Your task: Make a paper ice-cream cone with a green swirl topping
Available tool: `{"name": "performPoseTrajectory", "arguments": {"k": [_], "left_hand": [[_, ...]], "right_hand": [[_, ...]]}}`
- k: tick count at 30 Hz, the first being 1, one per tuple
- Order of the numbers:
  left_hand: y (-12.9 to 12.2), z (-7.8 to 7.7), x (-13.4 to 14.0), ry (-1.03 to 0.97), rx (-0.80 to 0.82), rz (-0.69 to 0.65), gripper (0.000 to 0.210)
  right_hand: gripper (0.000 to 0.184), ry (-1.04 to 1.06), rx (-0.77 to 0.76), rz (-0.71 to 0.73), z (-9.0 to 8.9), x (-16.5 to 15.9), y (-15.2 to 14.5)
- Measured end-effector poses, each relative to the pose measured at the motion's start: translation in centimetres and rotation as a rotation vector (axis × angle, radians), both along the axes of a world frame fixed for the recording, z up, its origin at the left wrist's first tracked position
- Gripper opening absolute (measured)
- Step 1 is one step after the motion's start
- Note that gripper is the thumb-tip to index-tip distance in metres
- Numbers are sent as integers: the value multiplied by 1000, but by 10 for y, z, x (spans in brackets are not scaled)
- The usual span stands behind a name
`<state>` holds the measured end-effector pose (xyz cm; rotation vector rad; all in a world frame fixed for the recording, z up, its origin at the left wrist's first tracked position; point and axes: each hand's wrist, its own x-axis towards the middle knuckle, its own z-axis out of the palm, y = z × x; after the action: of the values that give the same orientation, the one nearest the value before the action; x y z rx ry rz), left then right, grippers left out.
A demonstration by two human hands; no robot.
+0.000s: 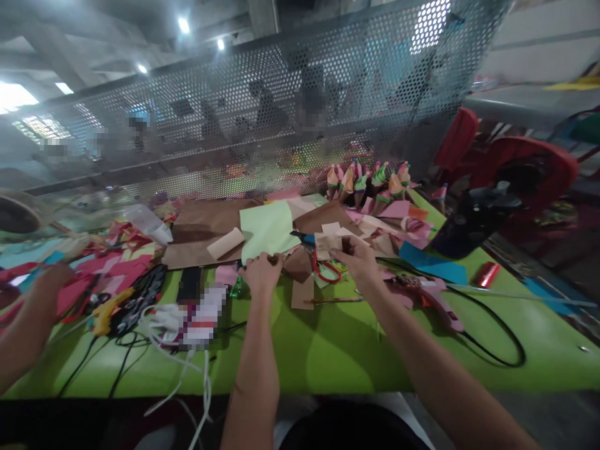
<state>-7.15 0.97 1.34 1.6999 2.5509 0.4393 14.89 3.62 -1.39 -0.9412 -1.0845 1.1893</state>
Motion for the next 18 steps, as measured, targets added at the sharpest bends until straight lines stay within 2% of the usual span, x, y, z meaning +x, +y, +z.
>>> {"name": "performPoseTrajectory", "arguments": {"k": [5,8,11,13,16,18], "left_hand": [[0,-5,0,43,-68,-59,28],[4,-4,-3,-71,119,-116,26],[7,-5,-5,-268,404,-294,30],[6,-7,-1,-400,518,-418,30],[2,-10,13,-571,561,-611,27],[-2,-13,23,-649,537,-707,24]], "right_hand": [[30,-25,10,-8,4,-2,-3],[25,-30,47,-60,8,-2,-6],[18,-75,129,-145,14,-1,-13],[13,-139,222,-204,21,-1,-21],[2,-248,390,-300,29,0,-32],[6,-331,493,-363,34,0,-38]]}}
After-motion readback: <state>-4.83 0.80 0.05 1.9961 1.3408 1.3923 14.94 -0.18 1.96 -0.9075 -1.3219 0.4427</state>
